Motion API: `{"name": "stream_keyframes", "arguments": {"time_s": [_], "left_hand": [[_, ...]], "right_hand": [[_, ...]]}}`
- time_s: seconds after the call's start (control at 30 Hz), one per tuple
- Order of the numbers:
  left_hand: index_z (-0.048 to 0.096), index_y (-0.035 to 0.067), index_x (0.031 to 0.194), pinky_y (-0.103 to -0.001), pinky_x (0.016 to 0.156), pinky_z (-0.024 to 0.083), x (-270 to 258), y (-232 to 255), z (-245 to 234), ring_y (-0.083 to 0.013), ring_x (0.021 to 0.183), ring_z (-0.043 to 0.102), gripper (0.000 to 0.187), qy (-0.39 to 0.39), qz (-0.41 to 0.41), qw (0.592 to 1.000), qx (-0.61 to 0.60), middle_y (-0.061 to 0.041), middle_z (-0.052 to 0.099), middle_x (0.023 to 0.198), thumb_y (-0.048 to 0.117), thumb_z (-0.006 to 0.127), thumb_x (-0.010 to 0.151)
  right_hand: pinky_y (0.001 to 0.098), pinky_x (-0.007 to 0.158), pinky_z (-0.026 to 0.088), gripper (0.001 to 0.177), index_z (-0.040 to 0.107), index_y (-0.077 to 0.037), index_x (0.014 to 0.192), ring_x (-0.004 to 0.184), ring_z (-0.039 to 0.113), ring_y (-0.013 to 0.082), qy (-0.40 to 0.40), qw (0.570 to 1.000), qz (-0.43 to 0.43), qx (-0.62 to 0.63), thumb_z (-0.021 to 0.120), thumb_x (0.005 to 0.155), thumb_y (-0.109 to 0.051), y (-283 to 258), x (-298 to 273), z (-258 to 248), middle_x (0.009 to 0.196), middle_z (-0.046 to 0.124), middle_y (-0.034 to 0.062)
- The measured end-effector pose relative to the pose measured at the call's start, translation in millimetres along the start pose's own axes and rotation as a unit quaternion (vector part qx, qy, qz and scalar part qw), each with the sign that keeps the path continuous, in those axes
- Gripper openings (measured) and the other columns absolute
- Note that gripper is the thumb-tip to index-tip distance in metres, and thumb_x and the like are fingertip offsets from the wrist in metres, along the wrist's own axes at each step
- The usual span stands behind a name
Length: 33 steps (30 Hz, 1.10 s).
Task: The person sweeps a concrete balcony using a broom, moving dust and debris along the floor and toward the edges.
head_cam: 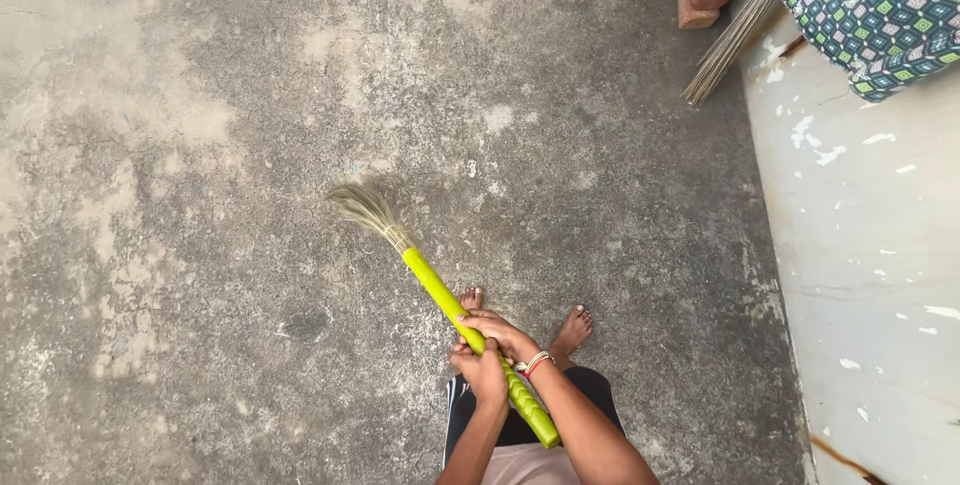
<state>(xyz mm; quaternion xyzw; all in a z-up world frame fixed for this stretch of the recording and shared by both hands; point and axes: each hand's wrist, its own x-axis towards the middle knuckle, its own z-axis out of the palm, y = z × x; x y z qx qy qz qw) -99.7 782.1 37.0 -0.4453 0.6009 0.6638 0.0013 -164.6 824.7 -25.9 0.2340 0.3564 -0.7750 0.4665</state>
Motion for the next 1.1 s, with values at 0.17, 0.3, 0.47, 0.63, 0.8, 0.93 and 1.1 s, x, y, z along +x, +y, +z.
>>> {"name": "stream_keyframes", "arguments": {"time_s": [0.17,0.3,0.47,0.63,0.8,0.93,1.1], "left_hand": [[0.034,-0.001,0.115,-0.03,0.06,0.06,-53.7,-26.4,44.3,-0.019,0.082,0.067,0.042,-0.116,0.128,0.982,0.08,-0.018,0.056,0.108,0.0,0.066,0.087],[0.033,-0.001,0.116,-0.033,0.05,0.055,-96.7,-50.6,96.4,-0.0232,0.062,0.064,0.044,-0.253,-0.021,0.962,0.098,-0.018,0.057,0.099,0.001,0.065,0.086],[0.041,-0.002,0.12,-0.032,0.051,0.058,-130.0,-61.9,158.1,-0.0193,0.069,0.067,0.05,-0.411,0.02,0.889,0.201,-0.016,0.06,0.1,-0.001,0.071,0.079],[0.049,-0.004,0.113,-0.033,0.045,0.056,-142.2,-58.0,206.7,-0.0224,0.06,0.069,0.041,-0.478,-0.056,0.83,0.281,-0.015,0.067,0.092,0.0,0.072,0.079],[0.053,-0.004,0.11,-0.031,0.045,0.056,-135.6,-97.0,200.8,-0.0187,0.06,0.069,0.032,-0.418,-0.082,0.893,0.147,-0.014,0.069,0.089,0.001,0.069,0.083],[0.058,-0.003,0.112,-0.031,0.062,0.057,-116.6,-109.7,165.5,-0.0195,0.074,0.07,0.031,-0.198,-0.03,0.955,0.218,-0.015,0.071,0.095,0.01,0.068,0.085],[0.043,-0.003,0.122,-0.04,0.093,0.051,-94.9,-98.9,129.9,-0.0277,0.104,0.066,0.044,-0.092,0.036,0.974,0.204,-0.02,0.064,0.115,0.018,0.067,0.091]], "right_hand": [[0.0291,0.068,0.06,0.037,0.057,-0.012,0.126,0.075,0.069,0.0151,0.036,0.997,-0.057,0.036,0.068,0.095,-0.029,-22.5,-75.7,-53.9,0.085,0.064,0.0049],[0.029,0.067,0.059,0.03,0.056,-0.01,0.116,0.073,0.066,0.0145,0.149,0.976,-0.132,0.089,0.066,0.098,-0.032,-43.1,-161.4,-109.8,0.081,0.061,0.0049],[0.0319,0.067,0.06,0.028,0.053,-0.005,0.108,0.073,0.068,0.0182,0.261,0.927,-0.147,0.226,0.061,0.097,-0.03,-47.9,-223.6,-187.9,0.085,0.067,0.0086],[0.0374,0.068,0.06,0.025,0.051,-0.009,0.113,0.075,0.067,0.0225,0.402,0.865,-0.184,0.236,0.062,0.098,-0.025,-36.8,-228.5,-251.0,0.084,0.059,0.0071],[0.0385,0.068,0.062,0.026,0.054,-0.007,0.115,0.073,0.07,0.0227,0.315,0.923,-0.156,0.155,0.063,0.096,-0.021,-36.8,-206.8,-258.3,0.085,0.062,0.0094],[0.0339,0.061,0.062,0.031,0.058,0.008,0.11,0.067,0.067,0.0185,0.164,0.982,-0.057,-0.07,0.064,0.104,-0.022,-47.5,-148.6,-222.3,0.084,0.065,0.0104],[0.0319,0.061,0.058,0.025,0.053,-0.009,0.113,0.066,0.065,0.0166,0.113,0.987,0.017,-0.11,0.065,0.096,-0.022,-40.2,-101.6,-165.5,0.081,0.06,0.0059]]}}
